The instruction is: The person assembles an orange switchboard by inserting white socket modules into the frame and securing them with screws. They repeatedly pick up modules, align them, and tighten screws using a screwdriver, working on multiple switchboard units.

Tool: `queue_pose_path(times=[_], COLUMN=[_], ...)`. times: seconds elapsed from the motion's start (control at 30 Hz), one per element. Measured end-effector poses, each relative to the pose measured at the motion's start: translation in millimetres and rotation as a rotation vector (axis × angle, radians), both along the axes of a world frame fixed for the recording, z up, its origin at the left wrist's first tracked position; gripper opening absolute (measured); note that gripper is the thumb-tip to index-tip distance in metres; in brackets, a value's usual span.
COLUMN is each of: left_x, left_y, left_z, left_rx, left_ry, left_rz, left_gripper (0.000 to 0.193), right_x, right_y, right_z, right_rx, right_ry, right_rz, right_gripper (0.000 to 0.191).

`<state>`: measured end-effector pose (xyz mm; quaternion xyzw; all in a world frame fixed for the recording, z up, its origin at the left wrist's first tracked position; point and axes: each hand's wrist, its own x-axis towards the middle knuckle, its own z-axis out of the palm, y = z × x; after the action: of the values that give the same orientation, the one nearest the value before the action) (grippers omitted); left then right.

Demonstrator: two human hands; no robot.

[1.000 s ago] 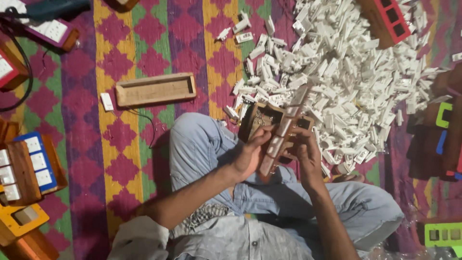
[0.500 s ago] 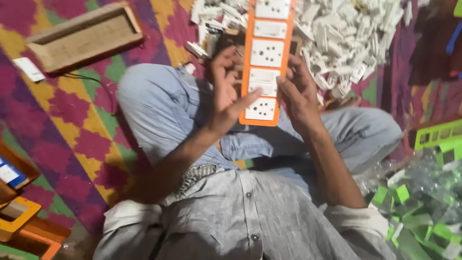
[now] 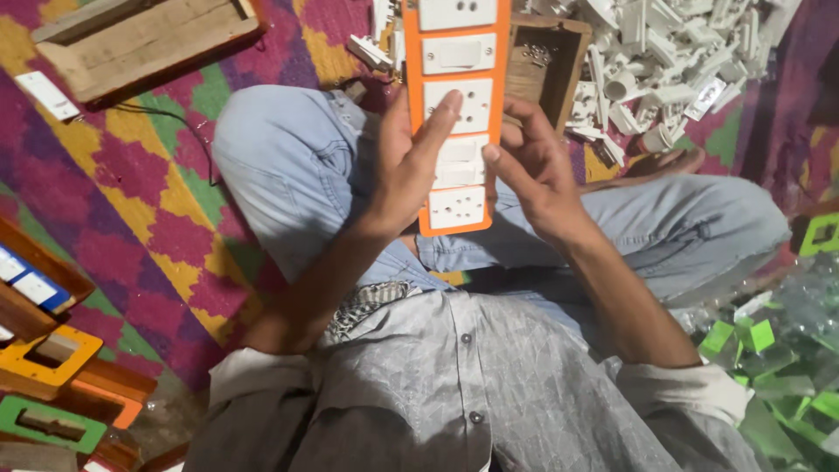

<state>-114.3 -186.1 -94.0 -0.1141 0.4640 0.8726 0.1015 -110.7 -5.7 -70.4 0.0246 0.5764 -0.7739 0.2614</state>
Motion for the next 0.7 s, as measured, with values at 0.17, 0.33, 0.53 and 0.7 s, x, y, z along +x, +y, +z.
queue_pose_path(times=[0.17, 0.33, 0.53, 0.7], left_x=[1, 2, 4, 8], left_y=[-5, -17, -50, -71], left_z=[0, 1, 12, 21], left_rx=[0.026, 0.006, -0.044, -0.087], left_ry=[0.01, 0.024, 0.087, 0.105], left_rz=[0.022, 0.083, 0.119, 0.165], left_gripper=[0.029, 0.03, 0.032, 0.03], right_x=[1, -19, -30, -35], right_y=[-2, 14, 36, 23], right_z=[4, 13, 10, -20], right_rx=[-0.01, 0.377, 1.028, 1.42], right_ry=[0.017, 0.334, 0.407, 0.888], right_rz=[0.01, 0.016, -0.048, 0.06], right_gripper=[0.031, 0.013, 0.014, 0.019])
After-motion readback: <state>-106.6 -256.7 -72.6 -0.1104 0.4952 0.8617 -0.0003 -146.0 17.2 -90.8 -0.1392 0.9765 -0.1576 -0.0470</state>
